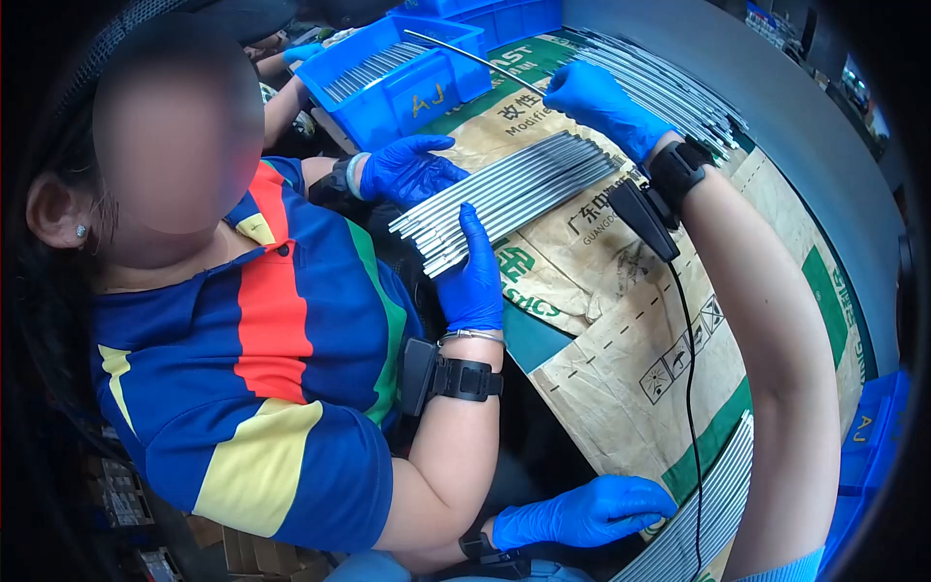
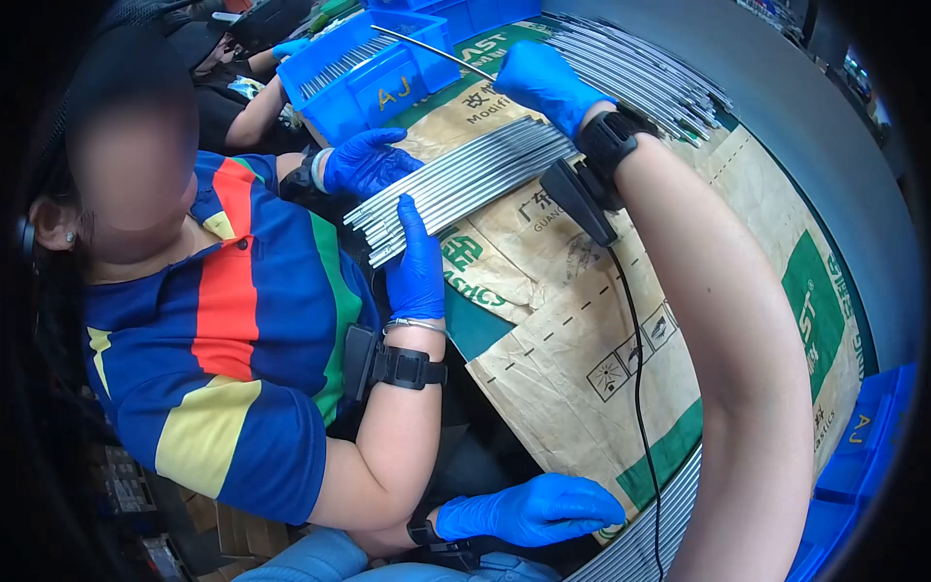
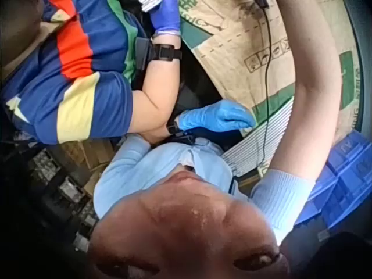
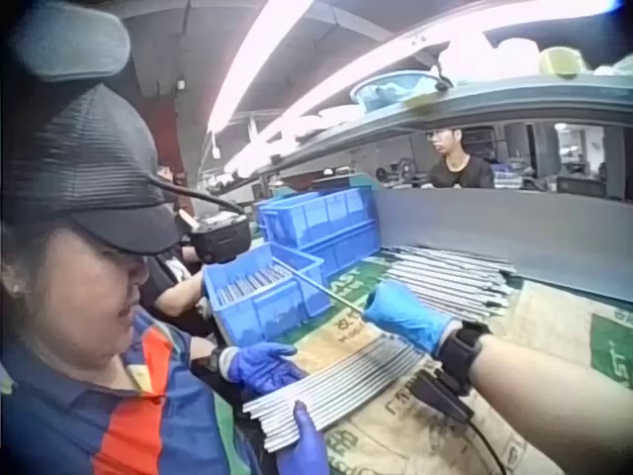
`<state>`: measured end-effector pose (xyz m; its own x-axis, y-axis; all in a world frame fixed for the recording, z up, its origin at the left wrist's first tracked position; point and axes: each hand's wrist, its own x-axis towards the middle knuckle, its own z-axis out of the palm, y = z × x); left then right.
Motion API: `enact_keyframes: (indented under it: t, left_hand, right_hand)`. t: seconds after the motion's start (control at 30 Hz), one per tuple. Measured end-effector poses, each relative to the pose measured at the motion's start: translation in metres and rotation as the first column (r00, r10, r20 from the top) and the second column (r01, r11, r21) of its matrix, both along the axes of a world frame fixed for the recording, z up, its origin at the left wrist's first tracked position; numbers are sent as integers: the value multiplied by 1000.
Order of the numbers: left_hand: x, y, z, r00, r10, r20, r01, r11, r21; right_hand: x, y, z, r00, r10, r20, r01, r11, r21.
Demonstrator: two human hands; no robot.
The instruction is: The person gathers metal rods from a pile, aligns them into a bundle by hand, and places the bundle into a blue plastic bin.
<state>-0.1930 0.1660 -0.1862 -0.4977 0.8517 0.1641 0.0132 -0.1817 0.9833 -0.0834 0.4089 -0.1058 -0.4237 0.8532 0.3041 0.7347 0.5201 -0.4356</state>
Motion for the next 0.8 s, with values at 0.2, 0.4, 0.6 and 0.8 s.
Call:
enact_keyframes:
  t: [0.2,0.4,0.6,0.8]
  left_hand:
    - [-19,39,-7,884,466,-44,-450,872,195]
    - [91,-130,-20,633,-774,-11,752,612,245]
    - [104,-165,-16,441,-892,-99,874,402,272]
    - [106,-166,-17,424,-903,-75,876,388,287]
  right_hand:
    - [-21,-11,18,999,36,5,-36,999,-21]
    - [-22,-1,-2,998,50,-27,-53,990,-133]
    - [-48,-13,17,989,99,-106,-108,990,-91]
    - [-51,-18,15,973,131,-191,-139,990,-29]
